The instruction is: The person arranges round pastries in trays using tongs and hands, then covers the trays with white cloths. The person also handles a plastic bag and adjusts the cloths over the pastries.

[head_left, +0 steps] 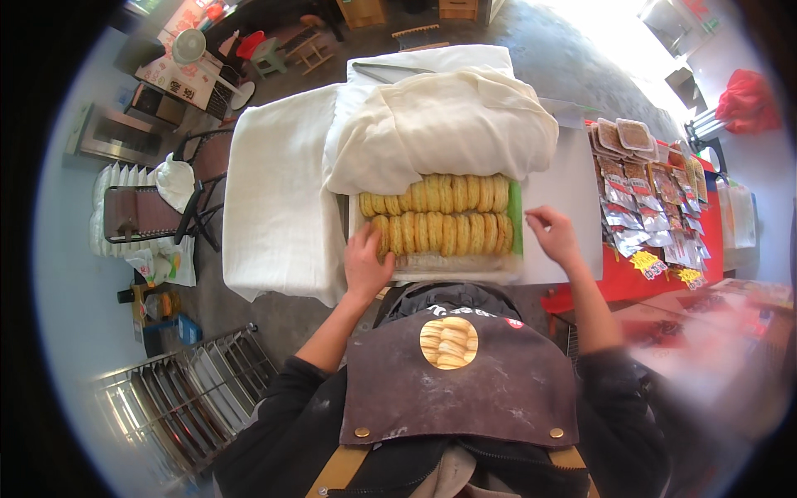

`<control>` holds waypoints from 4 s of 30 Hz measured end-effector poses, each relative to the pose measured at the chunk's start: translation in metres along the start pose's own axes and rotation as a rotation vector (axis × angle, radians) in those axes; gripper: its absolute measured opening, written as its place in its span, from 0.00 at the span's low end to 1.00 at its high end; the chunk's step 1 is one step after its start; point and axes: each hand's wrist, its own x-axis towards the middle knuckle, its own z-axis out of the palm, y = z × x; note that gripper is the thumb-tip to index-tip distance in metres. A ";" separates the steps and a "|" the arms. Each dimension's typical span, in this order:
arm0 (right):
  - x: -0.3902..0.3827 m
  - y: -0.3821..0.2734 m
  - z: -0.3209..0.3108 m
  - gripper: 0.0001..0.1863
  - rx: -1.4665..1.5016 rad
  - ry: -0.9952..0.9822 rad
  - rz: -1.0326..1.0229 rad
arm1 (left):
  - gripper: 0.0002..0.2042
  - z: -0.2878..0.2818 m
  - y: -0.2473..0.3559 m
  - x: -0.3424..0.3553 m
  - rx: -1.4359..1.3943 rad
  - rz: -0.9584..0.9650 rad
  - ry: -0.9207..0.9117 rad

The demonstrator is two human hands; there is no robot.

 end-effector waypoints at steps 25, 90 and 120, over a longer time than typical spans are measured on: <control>0.205 -0.024 -0.013 0.15 -0.470 0.429 0.046 | 0.33 -0.045 -0.097 0.280 -0.150 -0.325 -0.183; -0.108 0.001 -0.015 0.20 0.405 0.133 0.403 | 0.19 -0.040 -0.063 -0.025 -0.717 -0.457 0.293; -0.118 0.020 0.087 0.33 0.888 0.224 0.764 | 0.30 0.019 0.001 0.024 -1.740 -0.817 -0.372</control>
